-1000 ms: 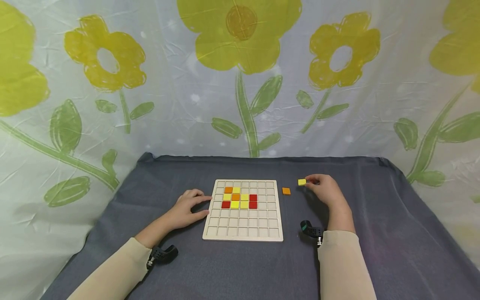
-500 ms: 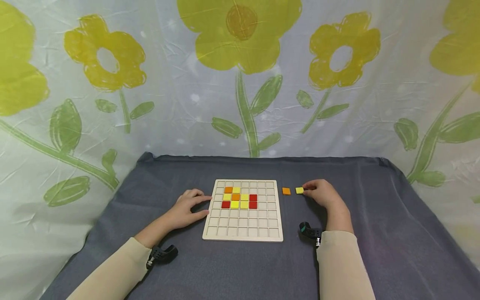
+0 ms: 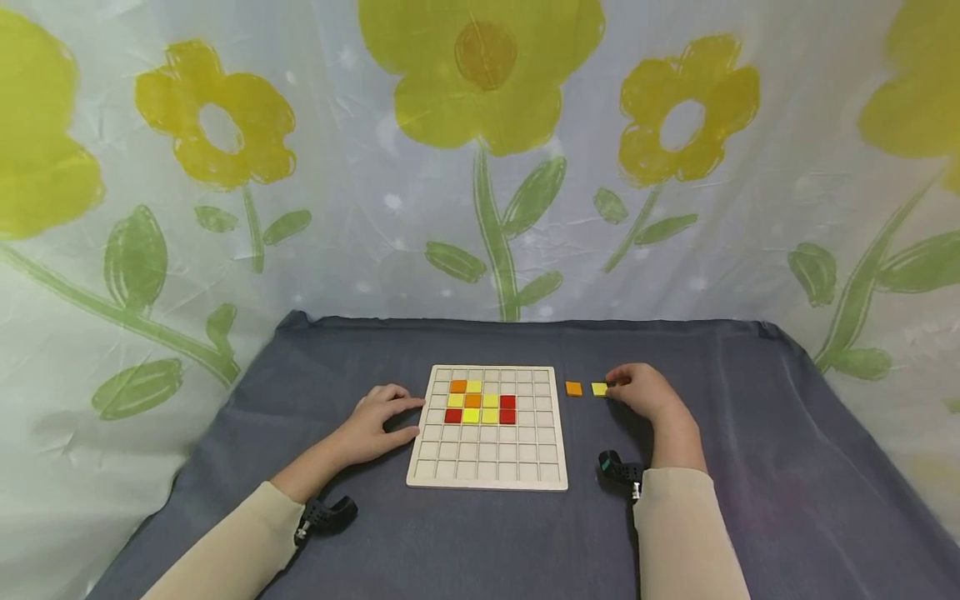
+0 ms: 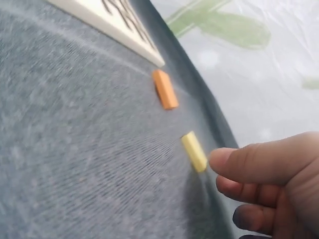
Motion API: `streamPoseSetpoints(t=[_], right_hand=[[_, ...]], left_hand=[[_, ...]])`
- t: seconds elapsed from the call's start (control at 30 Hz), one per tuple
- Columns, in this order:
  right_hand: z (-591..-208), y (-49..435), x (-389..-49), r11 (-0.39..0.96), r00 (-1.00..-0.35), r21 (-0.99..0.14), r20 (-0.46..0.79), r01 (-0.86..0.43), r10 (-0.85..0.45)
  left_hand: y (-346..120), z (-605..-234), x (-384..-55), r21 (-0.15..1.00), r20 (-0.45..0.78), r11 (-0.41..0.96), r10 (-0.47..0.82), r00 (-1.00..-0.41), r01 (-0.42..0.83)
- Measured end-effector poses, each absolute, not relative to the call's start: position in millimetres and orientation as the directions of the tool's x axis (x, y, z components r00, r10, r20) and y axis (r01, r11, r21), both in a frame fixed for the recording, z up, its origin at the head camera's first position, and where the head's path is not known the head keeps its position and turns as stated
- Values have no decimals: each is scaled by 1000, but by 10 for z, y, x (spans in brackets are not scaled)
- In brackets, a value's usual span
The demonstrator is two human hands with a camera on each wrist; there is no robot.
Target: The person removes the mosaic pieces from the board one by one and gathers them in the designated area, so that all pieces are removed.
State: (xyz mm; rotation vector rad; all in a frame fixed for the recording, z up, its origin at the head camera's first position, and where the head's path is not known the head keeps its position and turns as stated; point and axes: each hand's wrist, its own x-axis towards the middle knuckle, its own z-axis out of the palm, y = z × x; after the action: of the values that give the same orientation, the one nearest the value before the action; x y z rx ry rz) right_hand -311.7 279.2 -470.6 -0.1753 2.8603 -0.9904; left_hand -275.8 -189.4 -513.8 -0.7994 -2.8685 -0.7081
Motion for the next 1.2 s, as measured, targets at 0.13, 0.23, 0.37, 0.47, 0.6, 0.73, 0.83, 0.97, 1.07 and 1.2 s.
streamPoseSetpoints(t=[0.13, 0.23, 0.37, 0.47, 0.6, 0.73, 0.83, 0.97, 1.07, 1.2], right_hand=[[-4601, 2695, -3087, 796, -988, -599, -50, -86, -144], [-4488, 2578, -3065, 815, -985, -566, -34, -121, -170], [-4354, 2429, -3045, 845, -977, -509, -33, -166, -212], [-4265, 2320, -3021, 862, -966, -456, -21, -219, -257], [-4140, 2168, -2993, 859, -943, -404, 26, -314, -332], [-4047, 2024, -2966, 845, -926, -384, 91, -373, -367], [-4022, 1917, -2933, 839, -916, -369, 140, -400, -375], [-4024, 1759, -2902, 828, -896, -347, 215, -441, -388], [-4057, 1623, -2900, 809, -878, -350, 265, -473, -398], [-4137, 1432, -2915, 776, -860, -379, 298, -504, -414]], left_hand=[[-1900, -5160, -2764, 412, 197, 757, 469, -861, 507], [-1877, -5174, -2761, 421, 204, 751, 468, -860, 509], [-1818, -5214, -2745, 429, 212, 745, 467, -858, 511], [-1791, -5230, -2734, 428, 208, 748, 465, -861, 507], [-1778, -5218, -2712, 430, 207, 753, 455, -866, 498], [-1775, -5185, -2696, 429, 218, 748, 457, -862, 506], [-1773, -5176, -2697, 423, 222, 744, 467, -856, 516], [-1768, -5190, -2720, 405, 226, 746, 478, -849, 529], [-1773, -5186, -2721, 409, 223, 745, 478, -849, 527], [-1801, -5169, -2692, 424, 216, 744, 470, -856, 516]])
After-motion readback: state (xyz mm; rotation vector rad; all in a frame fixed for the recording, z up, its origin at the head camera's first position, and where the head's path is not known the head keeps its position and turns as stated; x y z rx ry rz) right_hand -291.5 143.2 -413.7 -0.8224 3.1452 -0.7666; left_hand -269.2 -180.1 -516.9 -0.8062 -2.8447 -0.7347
